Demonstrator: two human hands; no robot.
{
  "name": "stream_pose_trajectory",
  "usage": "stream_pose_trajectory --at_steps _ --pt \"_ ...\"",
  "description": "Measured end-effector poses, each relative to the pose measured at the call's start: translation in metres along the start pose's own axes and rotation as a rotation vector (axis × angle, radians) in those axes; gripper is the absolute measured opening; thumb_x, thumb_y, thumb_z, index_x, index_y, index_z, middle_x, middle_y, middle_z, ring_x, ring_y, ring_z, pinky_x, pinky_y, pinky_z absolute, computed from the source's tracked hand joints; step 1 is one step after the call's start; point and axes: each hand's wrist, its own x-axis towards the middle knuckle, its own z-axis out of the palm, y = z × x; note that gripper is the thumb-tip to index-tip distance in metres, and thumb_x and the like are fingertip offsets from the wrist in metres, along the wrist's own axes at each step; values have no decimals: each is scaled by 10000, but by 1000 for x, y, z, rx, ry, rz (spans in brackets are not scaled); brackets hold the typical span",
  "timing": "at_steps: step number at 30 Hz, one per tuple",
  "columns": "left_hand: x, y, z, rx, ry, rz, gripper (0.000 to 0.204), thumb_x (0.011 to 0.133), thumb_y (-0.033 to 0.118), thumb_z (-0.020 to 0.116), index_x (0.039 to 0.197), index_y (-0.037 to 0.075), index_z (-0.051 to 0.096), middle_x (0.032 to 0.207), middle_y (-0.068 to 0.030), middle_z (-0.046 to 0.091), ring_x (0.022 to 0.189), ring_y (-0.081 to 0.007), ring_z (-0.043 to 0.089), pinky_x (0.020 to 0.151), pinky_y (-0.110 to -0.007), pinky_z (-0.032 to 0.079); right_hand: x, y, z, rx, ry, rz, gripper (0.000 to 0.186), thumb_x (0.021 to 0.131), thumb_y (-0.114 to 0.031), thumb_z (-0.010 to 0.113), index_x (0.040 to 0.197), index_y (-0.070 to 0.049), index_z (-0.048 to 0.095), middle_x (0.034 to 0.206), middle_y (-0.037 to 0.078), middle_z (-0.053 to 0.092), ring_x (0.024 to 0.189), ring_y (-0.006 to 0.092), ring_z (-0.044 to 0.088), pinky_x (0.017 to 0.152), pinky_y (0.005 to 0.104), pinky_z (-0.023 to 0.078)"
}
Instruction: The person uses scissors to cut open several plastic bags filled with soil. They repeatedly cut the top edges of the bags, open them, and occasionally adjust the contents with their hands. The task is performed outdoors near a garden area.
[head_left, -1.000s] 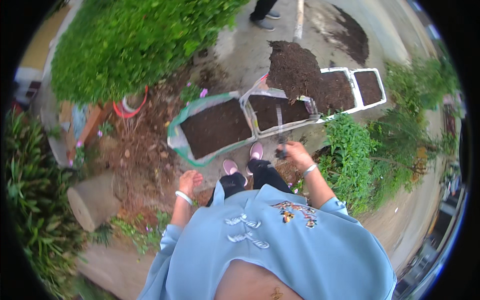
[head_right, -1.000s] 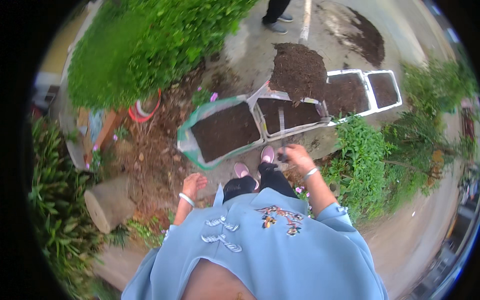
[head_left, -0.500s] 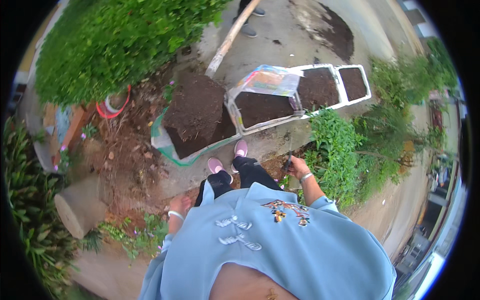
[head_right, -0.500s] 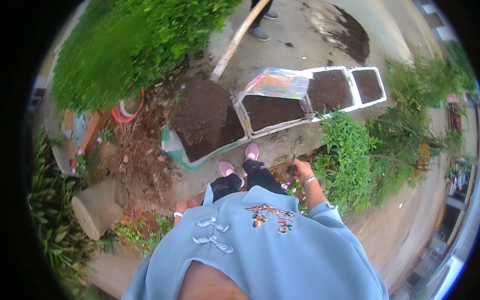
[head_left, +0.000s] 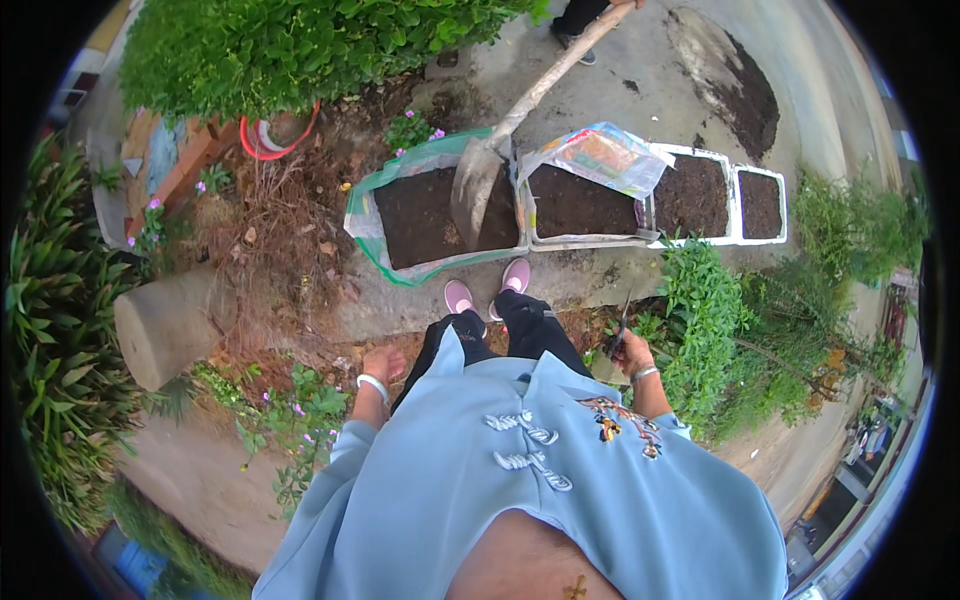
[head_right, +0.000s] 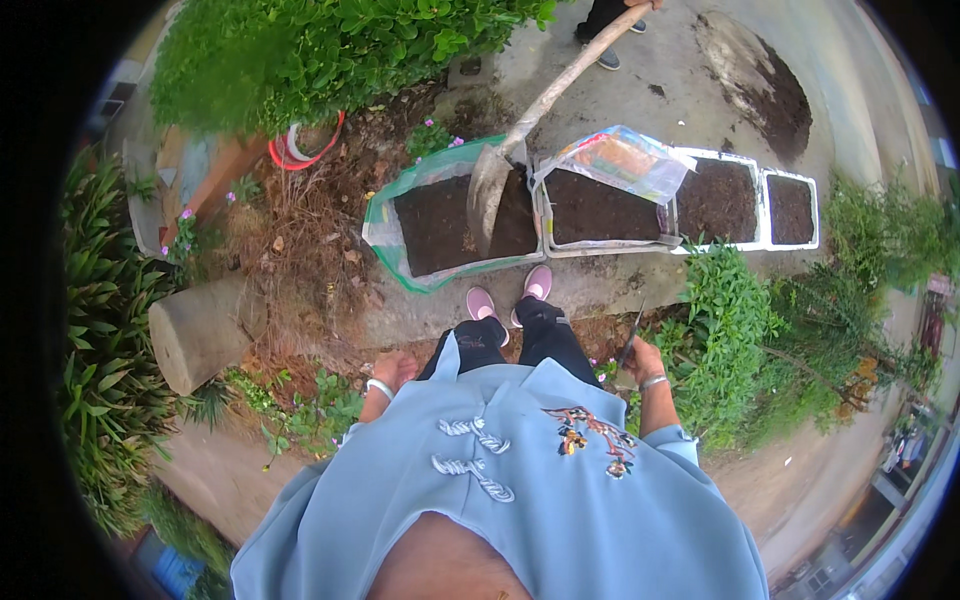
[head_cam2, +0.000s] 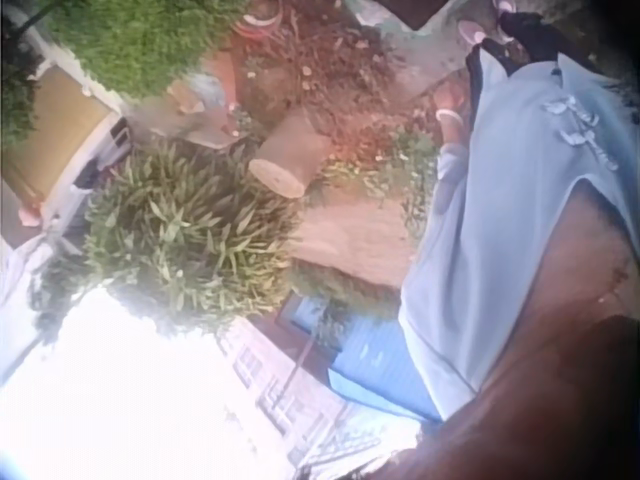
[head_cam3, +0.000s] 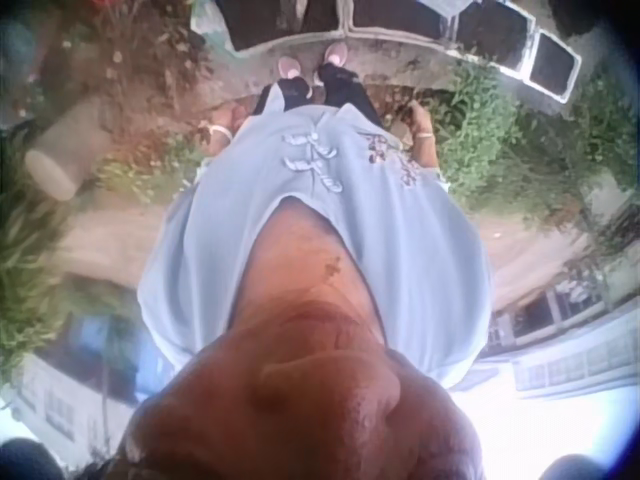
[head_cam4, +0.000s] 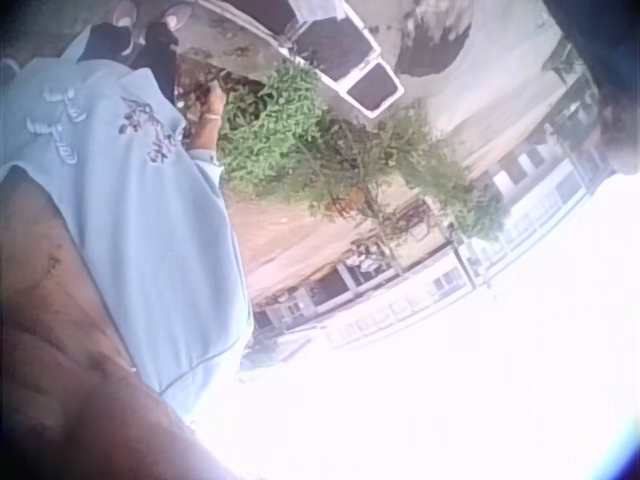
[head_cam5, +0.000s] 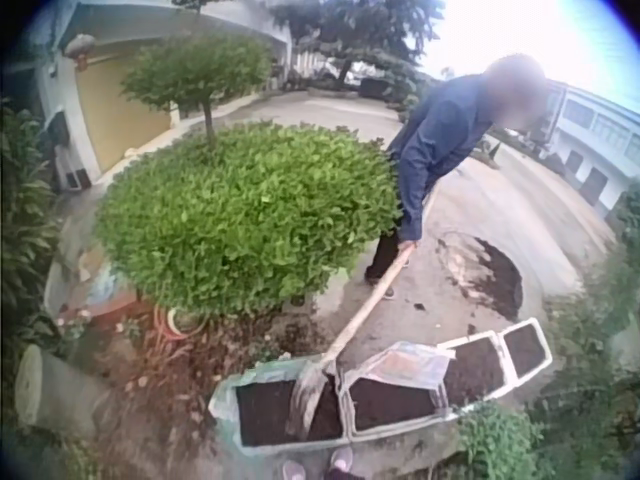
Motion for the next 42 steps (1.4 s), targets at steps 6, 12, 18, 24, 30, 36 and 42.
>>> stream_pose_trajectory --at_steps 6,12,18,24,30,36,42 --pt "-2 8 8 -14 2 11 227 928 198 552 1053 10 574 894 -139 672 739 -241 669 608 -336 556 -1 -12 1 -101 -9 -71 298 767 -375 717 629 -179 539 540 -33 474 444 116 408 439 277 306" --pt "-11 44 37 71 -116 167 257 926 233 583 1037 1 596 969 -147 683 834 -217 676 709 -328 555 -47 -59 53 -294 -60 -339 271 784 -346 713 699 -116 597 593 -23 496 505 88 431 462 267 306" --pt "-86 110 165 48 -551 174 300 958 279 565 1061 5 628 944 -116 685 861 -180 663 758 -286 534 -81 -103 147 -991 -256 -681 414 765 -291 656 1007 44 636 896 216 680 809 296 670 755 381 515" --pt "-87 99 224 -459 -556 207 244 935 212 585 1037 -3 642 967 -117 682 877 -208 662 766 -326 538 -116 -83 257 -1146 -556 -1046 416 749 -314 663 1015 2 619 915 231 664 885 379 650 785 442 522" --pt "-46 70 173 -580 -420 205 218 921 95 496 1045 -41 613 1002 -174 664 871 -243 655 812 -349 537 -63 -104 299 -1265 -713 -1103 417 784 -306 653 1010 43 621 990 273 629 965 406 615 842 422 502" --pt "3 -17 160 -539 -207 134 220 954 85 463 1048 -55 604 1062 -158 648 905 -215 630 841 -324 528 138 -127 361 -1456 -388 -916 809 852 -529 553 1367 77 407 1369 284 460 1289 370 448 1102 377 323" --pt "18 -75 154 -652 -217 50 183 958 92 503 1051 -30 602 1119 -180 639 1004 -228 627 904 -342 514 324 -133 409 -1431 -161 -904 956 823 -612 569 1415 91 307 1442 318 337 1359 403 333 1129 400 276"
